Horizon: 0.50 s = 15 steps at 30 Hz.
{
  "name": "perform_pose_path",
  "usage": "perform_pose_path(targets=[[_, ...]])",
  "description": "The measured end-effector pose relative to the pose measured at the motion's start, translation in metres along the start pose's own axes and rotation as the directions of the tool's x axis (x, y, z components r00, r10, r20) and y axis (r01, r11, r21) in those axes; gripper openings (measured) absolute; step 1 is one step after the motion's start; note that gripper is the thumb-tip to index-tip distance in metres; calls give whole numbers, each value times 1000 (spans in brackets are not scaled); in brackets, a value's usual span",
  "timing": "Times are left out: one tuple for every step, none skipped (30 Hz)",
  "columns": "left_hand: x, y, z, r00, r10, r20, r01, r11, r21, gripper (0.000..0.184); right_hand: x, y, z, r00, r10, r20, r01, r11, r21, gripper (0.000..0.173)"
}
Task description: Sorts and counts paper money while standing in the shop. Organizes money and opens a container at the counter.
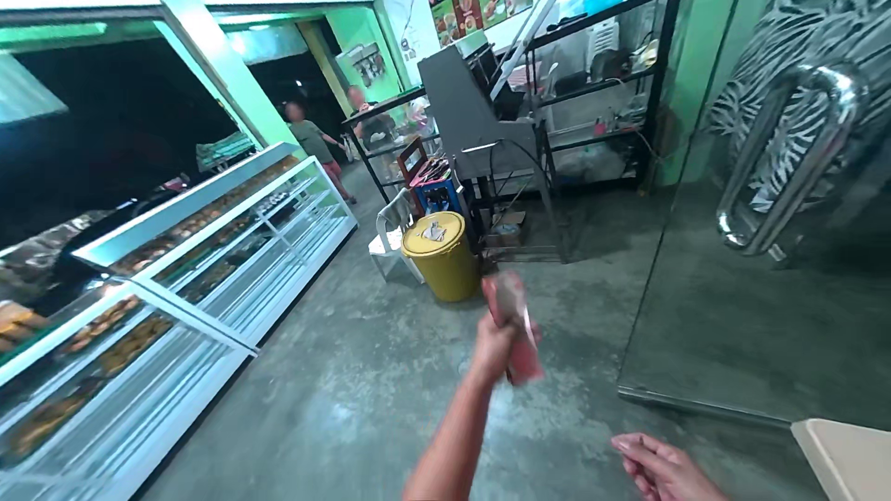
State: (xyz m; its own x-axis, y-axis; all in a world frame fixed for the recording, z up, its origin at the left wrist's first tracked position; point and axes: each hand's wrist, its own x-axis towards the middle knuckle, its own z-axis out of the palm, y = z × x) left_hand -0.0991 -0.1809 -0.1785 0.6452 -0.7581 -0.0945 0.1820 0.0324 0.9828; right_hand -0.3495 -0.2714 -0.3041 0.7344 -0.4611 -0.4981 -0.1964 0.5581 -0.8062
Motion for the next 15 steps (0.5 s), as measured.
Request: perform_pose_path(targets=[[-13,-27,5,996,-89,-3,88,995,-36,22,0,0,1,1000,12,-7,-12,1000,-4,11],[-25,-50,10,985,-174,-19,172,982,-79,20,0,1,3,1000,26,-10,-26,1000,-16,11],[-35,-71,14,969,-244,-43,236,963,-132,19,1,1,5,999,38,-7,-38,999,-32,11],[-44,-88,18,952,-296,-73,278,941,-192,18,2,2,7,999,48,2,-47,998,-49,11],[-52,-103,20,940,-329,-96,297,922,-246,17,3,4,9,998,54,12,-53,997,-63,11],[-59,-115,23,928,-353,-119,306,905,-296,17,4,5,11,998,62,21,-60,995,-76,11],[-66,-124,24,919,-372,-133,312,889,-335,16,4,7,14,997,71,27,-68,994,-82,11],[-71,-129,26,911,-387,-142,315,876,-364,16,5,9,16,996,80,38,-76,993,-89,11],[-76,-132,27,907,-396,-145,318,868,-383,16,7,10,18,995,88,52,-83,991,-104,12],[-79,-135,28,904,-401,-146,320,862,-393,15,9,12,19,994,93,62,-85,989,-121,12],[-82,-137,27,903,-405,-142,324,860,-393,15,11,14,19,993,95,72,-85,987,-135,13],[-84,-139,27,901,-410,-141,329,859,-392,16,13,16,19,992,96,80,-84,986,-142,13],[-86,-141,27,899,-413,-148,330,859,-392,15,13,18,20,992,96,82,-84,986,-142,13],[-87,-142,27,896,-415,-157,328,858,-395,15,14,19,20,991,101,83,-88,986,-139,13],[-88,-144,27,893,-418,-167,326,857,-398,15,14,20,20,991,106,80,-95,986,-135,13]])
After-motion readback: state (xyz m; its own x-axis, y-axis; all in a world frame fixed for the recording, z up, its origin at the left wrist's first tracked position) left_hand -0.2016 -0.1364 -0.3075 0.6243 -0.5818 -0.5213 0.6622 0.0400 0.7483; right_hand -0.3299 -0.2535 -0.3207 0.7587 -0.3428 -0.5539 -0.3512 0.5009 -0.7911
